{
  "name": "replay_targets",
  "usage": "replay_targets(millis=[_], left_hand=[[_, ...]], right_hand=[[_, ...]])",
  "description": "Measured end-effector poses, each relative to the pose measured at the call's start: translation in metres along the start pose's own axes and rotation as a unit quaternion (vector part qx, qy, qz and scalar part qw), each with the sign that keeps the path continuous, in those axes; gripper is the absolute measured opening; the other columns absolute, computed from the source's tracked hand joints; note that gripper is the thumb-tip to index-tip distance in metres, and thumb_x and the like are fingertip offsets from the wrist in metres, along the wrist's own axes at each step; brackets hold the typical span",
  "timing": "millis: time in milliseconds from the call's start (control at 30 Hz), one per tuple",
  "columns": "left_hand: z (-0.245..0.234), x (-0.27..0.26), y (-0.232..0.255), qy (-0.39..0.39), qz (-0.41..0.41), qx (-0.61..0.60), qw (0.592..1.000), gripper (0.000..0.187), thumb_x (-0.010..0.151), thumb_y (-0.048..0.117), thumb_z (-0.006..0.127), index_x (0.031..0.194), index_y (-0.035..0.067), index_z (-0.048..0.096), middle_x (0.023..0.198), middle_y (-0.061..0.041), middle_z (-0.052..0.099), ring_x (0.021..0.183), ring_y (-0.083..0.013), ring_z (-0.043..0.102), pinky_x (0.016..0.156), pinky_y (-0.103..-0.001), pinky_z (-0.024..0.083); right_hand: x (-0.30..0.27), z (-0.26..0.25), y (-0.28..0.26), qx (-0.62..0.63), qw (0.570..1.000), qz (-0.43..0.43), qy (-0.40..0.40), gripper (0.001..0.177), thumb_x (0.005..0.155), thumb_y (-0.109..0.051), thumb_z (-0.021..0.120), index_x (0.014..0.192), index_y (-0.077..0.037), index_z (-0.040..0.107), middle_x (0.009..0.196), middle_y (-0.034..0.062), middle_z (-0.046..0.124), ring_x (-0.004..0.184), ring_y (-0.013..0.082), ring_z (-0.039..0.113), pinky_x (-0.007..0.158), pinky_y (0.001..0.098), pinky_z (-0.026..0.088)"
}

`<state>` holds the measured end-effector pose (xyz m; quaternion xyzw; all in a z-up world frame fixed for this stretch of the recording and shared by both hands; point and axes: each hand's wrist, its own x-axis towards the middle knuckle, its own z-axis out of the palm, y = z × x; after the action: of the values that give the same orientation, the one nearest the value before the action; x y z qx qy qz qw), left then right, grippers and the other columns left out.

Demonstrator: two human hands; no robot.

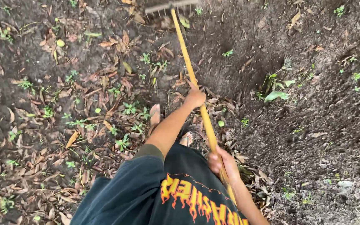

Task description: Raking dry leaves and debris on a soil surface in a garden.

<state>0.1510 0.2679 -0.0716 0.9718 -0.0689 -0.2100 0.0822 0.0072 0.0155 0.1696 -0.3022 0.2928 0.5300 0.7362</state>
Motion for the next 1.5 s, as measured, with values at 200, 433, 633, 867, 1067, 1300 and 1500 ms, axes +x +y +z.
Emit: replay_targets(millis=[200,433,633,867,1067,1300,1500], left_hand=[[-0.038,-0.069,0.08,0.172,-0.319,-0.677,0.64,0.044,0.087,0.014,0.062,0.124,-0.005,0.049,0.086,-0.019,0.064,0.068,-0.0292,0.064,0.061,-0.047,0.055],[-0.039,-0.088,0.068,0.157,-0.333,-0.677,0.637,0.052,0.083,0.013,0.061,0.133,0.008,0.044,0.083,-0.011,0.065,0.065,-0.0232,0.064,0.058,-0.042,0.053],[-0.043,-0.096,0.034,0.147,-0.385,-0.603,0.683,0.042,0.089,0.02,0.066,0.123,0.001,0.05,0.085,-0.013,0.068,0.07,-0.0244,0.069,0.063,-0.041,0.055],[-0.042,-0.081,-0.025,0.2,-0.39,-0.607,0.663,0.04,0.086,0.025,0.068,0.117,0.003,0.054,0.08,-0.012,0.069,0.068,-0.0246,0.07,0.064,-0.042,0.055],[-0.052,-0.044,-0.109,0.238,-0.382,-0.631,0.632,0.037,0.085,0.023,0.068,0.111,-0.001,0.056,0.079,-0.012,0.07,0.067,-0.0234,0.07,0.064,-0.04,0.057],[-0.147,0.004,-0.238,0.293,-0.357,-0.686,0.563,0.038,0.082,0.014,0.064,0.117,0.002,0.054,0.077,-0.012,0.066,0.063,-0.0245,0.067,0.06,-0.042,0.057],[-0.155,0.056,-0.335,0.334,-0.319,-0.64,0.614,0.044,0.085,0.018,0.069,0.121,0.004,0.049,0.102,-0.011,0.078,0.079,-0.0246,0.073,0.07,-0.04,0.059]], right_hand=[[-0.067,-0.022,0.041,-0.109,0.992,0.002,0.067,0.048,0.098,-0.034,0.054,0.138,-0.008,0.058,0.067,-0.0054,0.042,0.046,0.0049,0.036,0.041,0.0227,0.033],[-0.066,-0.007,0.047,-0.1,0.993,0.019,0.055,0.045,0.097,-0.024,0.056,0.139,-0.008,0.057,0.069,-0.0065,0.044,0.047,0.0031,0.036,0.042,0.0213,0.031],[-0.045,0.006,0.048,-0.117,0.993,0.029,0.008,0.046,0.097,-0.025,0.057,0.14,-0.009,0.056,0.069,-0.0072,0.046,0.047,0.0021,0.036,0.042,0.0203,0.031],[-0.01,0.049,0.022,-0.138,0.989,0.058,-0.005,0.042,0.098,-0.026,0.057,0.135,-0.008,0.057,0.068,-0.0066,0.046,0.047,0.0022,0.038,0.04,0.0199,0.032],[0.054,0.123,-0.015,-0.185,0.98,0.066,0.01,0.037,0.097,-0.025,0.061,0.13,-0.009,0.058,0.067,-0.0062,0.046,0.047,0.0027,0.039,0.039,0.0202,0.032],[0.187,0.235,-0.085,-0.22,0.974,0.058,-0.014,0.036,0.095,-0.021,0.067,0.129,-0.01,0.059,0.068,-0.008,0.046,0.048,0.0014,0.04,0.039,0.0189,0.032],[0.318,0.33,-0.133,-0.198,0.978,0.038,-0.06,0.032,0.097,-0.019,0.064,0.127,-0.011,0.057,0.072,-0.0052,0.049,0.055,0.0037,0.044,0.043,0.0176,0.033]])
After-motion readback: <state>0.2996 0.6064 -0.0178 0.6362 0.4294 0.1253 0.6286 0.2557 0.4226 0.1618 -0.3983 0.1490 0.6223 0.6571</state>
